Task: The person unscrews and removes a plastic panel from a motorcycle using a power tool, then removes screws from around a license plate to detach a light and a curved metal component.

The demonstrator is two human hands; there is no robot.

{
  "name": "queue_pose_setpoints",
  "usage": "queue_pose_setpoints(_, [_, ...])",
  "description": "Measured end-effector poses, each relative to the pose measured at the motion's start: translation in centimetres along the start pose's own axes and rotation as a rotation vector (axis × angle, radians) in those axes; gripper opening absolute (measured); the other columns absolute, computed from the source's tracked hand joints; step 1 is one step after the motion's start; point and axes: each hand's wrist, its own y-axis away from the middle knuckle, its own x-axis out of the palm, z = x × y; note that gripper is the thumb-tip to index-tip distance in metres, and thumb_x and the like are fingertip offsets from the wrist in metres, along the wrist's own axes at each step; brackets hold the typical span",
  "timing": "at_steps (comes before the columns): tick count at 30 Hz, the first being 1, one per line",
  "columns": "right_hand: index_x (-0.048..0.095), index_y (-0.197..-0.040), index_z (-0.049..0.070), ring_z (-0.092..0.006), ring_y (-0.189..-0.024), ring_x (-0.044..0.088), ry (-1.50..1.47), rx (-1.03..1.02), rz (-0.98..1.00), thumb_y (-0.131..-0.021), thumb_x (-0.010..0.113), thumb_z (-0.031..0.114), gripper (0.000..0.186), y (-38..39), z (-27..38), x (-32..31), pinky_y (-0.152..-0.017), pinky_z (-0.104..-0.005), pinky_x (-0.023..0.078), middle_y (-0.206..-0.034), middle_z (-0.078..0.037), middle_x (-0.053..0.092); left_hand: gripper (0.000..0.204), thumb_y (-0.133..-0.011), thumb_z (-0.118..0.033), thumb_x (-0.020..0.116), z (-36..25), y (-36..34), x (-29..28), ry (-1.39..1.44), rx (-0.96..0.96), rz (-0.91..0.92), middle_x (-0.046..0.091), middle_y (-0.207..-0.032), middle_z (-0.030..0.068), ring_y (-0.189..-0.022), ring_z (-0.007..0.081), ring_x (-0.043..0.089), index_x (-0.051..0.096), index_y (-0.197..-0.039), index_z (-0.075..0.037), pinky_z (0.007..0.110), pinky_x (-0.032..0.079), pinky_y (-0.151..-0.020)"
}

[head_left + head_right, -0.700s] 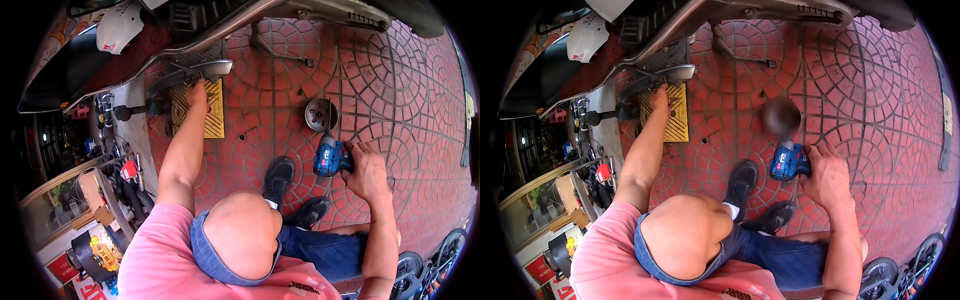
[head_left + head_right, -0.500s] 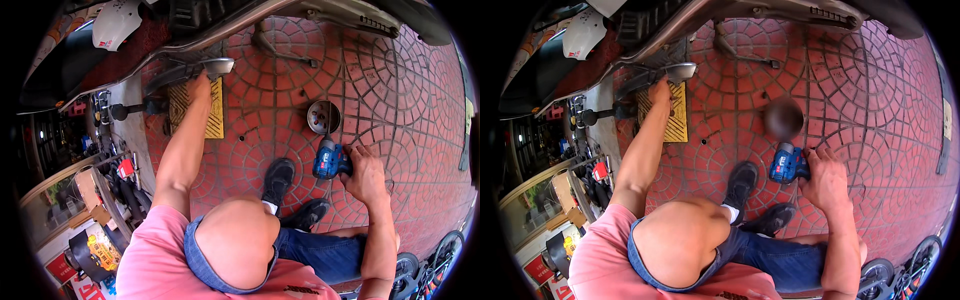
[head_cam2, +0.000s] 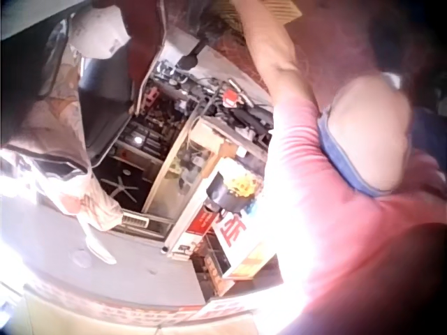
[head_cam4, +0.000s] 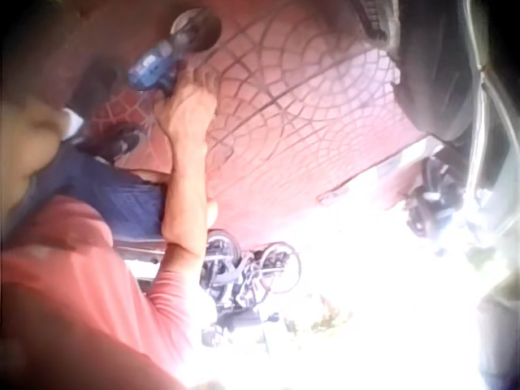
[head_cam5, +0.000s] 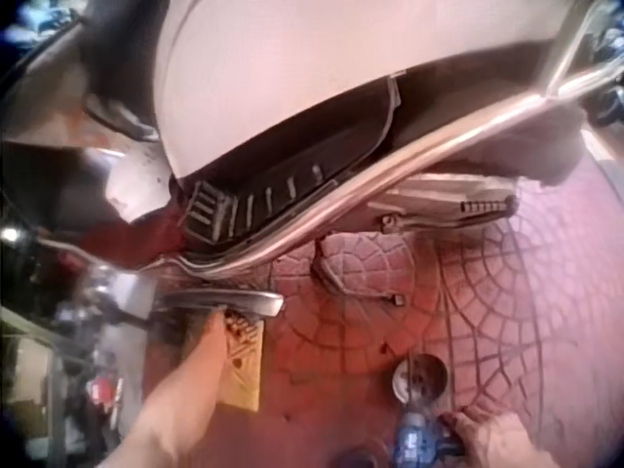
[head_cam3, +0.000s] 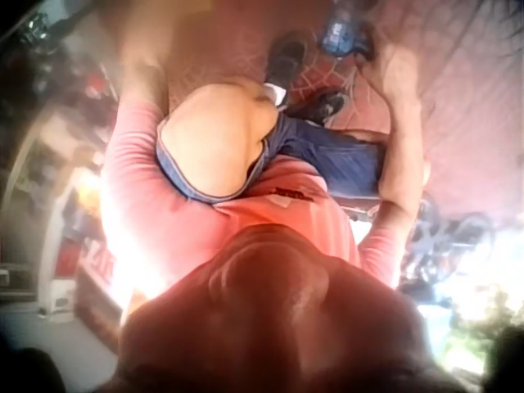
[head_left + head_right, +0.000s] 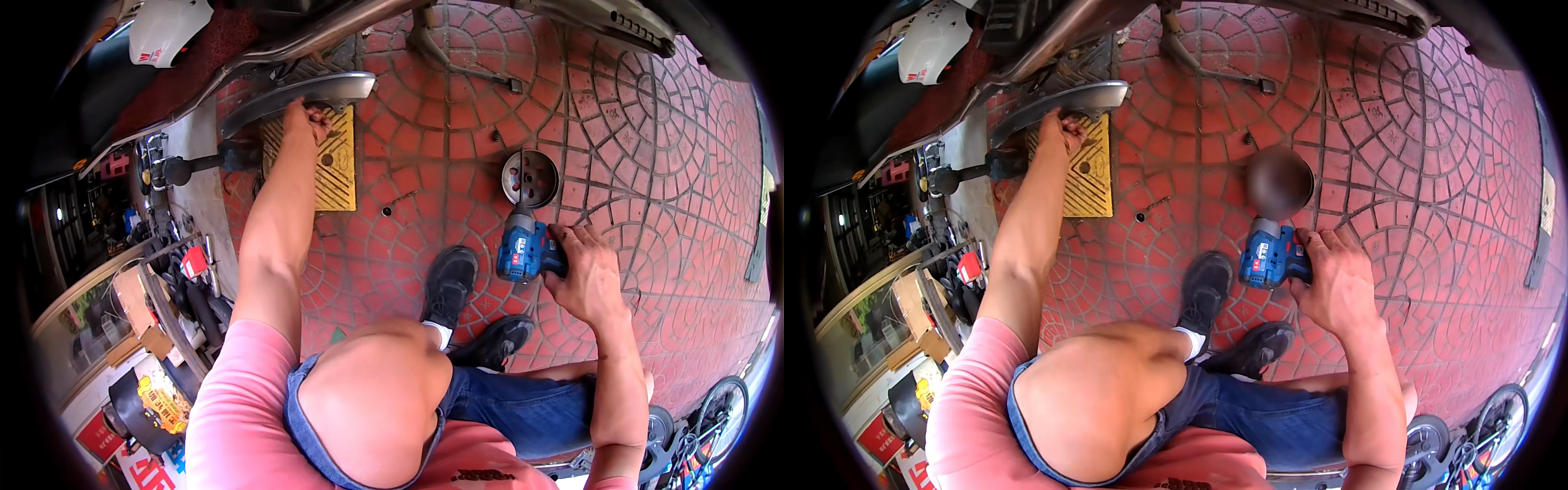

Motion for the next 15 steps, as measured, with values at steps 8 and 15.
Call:
queue_pose_setpoints(8, [0.067,-0.122,0.002,-0.0339,-0.103,0.062,-0.013,-0.036,0.034,-0.064,0.082,0.011,0.060,0.4,-0.5,0.1,-0.090,-0.0449,0.052,-0.101,-0.014,0.065,0.034,-0.108,-0.025,0.055,-2.4,-3.7,1.1,0.006,-0.001,0.029,0.034,-0.057,-0.0033,-0.048,0.0129,0.036,0.044,-0.078,-0.013,0.033,0.040,-0.058])
queue_pose_setpoints(15, [0.066,-0.122,0.001,-0.0348,-0.096,0.061,-0.050,-0.080,-0.039,-0.062,0.081,0.009,0.062,0.2,1.0,-0.5,-0.085,-0.0450,0.052,-0.097,-0.014,0.062,0.017,-0.106,-0.019,0.060,2.4,7.3,-1.1,0.219,0.056,0.204,0.044,-0.067,-0.0013,-0.058,0.0151,0.045,0.058,-0.092,-0.009,0.039,0.053,-0.071])
